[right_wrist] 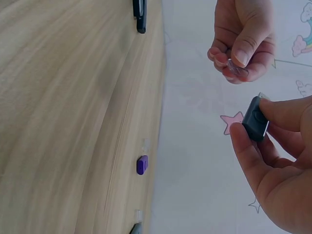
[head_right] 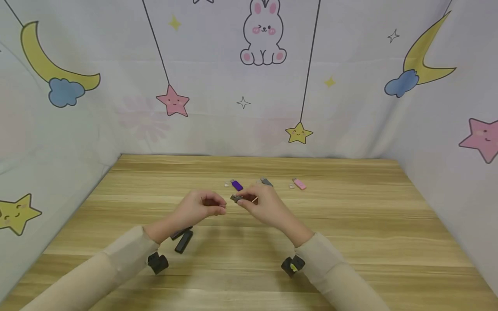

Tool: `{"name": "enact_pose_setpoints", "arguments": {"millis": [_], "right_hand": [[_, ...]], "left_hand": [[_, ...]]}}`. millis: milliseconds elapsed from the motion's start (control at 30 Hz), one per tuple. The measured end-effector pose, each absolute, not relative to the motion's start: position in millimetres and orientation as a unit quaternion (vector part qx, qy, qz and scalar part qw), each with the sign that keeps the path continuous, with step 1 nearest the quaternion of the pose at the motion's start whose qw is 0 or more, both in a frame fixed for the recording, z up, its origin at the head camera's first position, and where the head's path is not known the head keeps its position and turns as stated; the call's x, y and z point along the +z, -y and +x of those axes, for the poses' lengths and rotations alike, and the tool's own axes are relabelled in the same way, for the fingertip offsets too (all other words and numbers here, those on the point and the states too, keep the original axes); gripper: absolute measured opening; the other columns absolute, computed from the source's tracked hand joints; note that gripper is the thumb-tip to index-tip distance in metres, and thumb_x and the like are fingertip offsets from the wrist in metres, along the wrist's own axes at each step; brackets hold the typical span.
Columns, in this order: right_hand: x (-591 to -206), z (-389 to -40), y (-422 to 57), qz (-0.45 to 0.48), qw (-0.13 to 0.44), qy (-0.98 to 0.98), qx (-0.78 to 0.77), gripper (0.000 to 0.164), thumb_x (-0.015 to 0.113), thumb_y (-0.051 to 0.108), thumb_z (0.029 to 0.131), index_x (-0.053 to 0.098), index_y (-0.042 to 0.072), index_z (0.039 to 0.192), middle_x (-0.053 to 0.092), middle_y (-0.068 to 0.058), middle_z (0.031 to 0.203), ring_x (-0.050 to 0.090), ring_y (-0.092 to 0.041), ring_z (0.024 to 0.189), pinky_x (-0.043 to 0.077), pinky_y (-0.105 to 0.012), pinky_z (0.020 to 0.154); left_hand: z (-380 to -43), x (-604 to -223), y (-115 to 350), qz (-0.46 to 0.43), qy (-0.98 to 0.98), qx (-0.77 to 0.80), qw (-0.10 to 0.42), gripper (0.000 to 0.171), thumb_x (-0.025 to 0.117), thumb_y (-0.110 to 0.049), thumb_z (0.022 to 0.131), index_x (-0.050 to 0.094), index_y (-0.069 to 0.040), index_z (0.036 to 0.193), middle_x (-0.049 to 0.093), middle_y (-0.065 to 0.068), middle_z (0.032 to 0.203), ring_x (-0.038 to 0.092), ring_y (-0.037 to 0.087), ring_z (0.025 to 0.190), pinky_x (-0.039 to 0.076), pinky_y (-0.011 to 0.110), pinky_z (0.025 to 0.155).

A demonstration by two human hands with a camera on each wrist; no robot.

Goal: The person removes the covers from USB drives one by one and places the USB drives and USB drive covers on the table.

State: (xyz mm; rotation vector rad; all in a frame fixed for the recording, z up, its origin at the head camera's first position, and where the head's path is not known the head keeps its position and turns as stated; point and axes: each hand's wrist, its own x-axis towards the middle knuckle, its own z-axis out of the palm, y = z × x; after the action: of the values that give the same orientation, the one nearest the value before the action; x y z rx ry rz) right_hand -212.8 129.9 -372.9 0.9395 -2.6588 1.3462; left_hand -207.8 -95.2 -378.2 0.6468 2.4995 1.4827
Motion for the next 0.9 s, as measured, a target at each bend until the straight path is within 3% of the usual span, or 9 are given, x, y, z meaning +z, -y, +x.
{"name": "enact_pose_setpoints", "arguments": {"millis": [133, 367, 600, 733, 900], "right_hand": [[-371, -219, -126, 0.276, -0.001, 0.853, 0.443, 0.018, 0.066, 0.008, 0.091, 0.07, 0.001, 0.107, 0.064, -0.005, 0.091, 0.061, -0.014, 0.081, 0.054, -0.024, 0.067], [-374, -233, -122, 0.239, -0.008, 0.864, 0.442, 0.02, 0.065, 0.013, 0.093, 0.07, 0.005, 0.111, 0.064, -0.004, 0.088, 0.061, -0.015, 0.075, 0.053, -0.028, 0.067], [-380, -245, -120, 0.213, -0.026, 0.865, 0.453, 0.025, 0.063, 0.019, 0.095, 0.068, 0.008, 0.116, 0.066, -0.003, 0.082, 0.062, -0.017, 0.075, 0.046, -0.031, 0.061], [-385, -251, -118, 0.201, -0.031, 0.86, 0.467, 0.026, 0.063, 0.018, 0.095, 0.067, 0.004, 0.117, 0.069, -0.01, 0.086, 0.064, -0.017, 0.074, 0.049, -0.031, 0.063], [-393, -259, -115, 0.184, -0.046, 0.845, 0.5, 0.027, 0.063, 0.013, 0.094, 0.066, -0.002, 0.116, 0.069, -0.019, 0.096, 0.067, -0.023, 0.077, 0.056, -0.043, 0.073]], "left_hand": [[-215, -376, 97, 0.2, -0.838, 0.5, 0.084, 0.013, 0.07, -0.005, 0.087, 0.071, 0.002, 0.099, 0.07, 0.009, 0.09, 0.068, 0.023, 0.083, 0.056, 0.034, 0.073], [-230, -376, 100, 0.172, -0.838, 0.51, 0.091, 0.015, 0.069, -0.006, 0.088, 0.07, 0.003, 0.101, 0.07, 0.009, 0.091, 0.066, 0.032, 0.087, 0.055, 0.043, 0.077], [-242, -381, 97, 0.148, -0.849, 0.498, 0.094, 0.017, 0.069, -0.007, 0.089, 0.071, 0.001, 0.104, 0.071, 0.008, 0.095, 0.066, 0.016, 0.082, 0.055, 0.044, 0.079], [-248, -384, 95, 0.141, -0.851, 0.494, 0.108, 0.02, 0.068, -0.008, 0.089, 0.07, 0.002, 0.107, 0.071, 0.009, 0.095, 0.066, 0.018, 0.083, 0.054, 0.045, 0.082], [-259, -391, 95, 0.131, -0.851, 0.492, 0.129, 0.024, 0.068, -0.007, 0.089, 0.068, 0.004, 0.11, 0.07, 0.009, 0.095, 0.068, 0.025, 0.087, 0.054, 0.045, 0.083]]}}
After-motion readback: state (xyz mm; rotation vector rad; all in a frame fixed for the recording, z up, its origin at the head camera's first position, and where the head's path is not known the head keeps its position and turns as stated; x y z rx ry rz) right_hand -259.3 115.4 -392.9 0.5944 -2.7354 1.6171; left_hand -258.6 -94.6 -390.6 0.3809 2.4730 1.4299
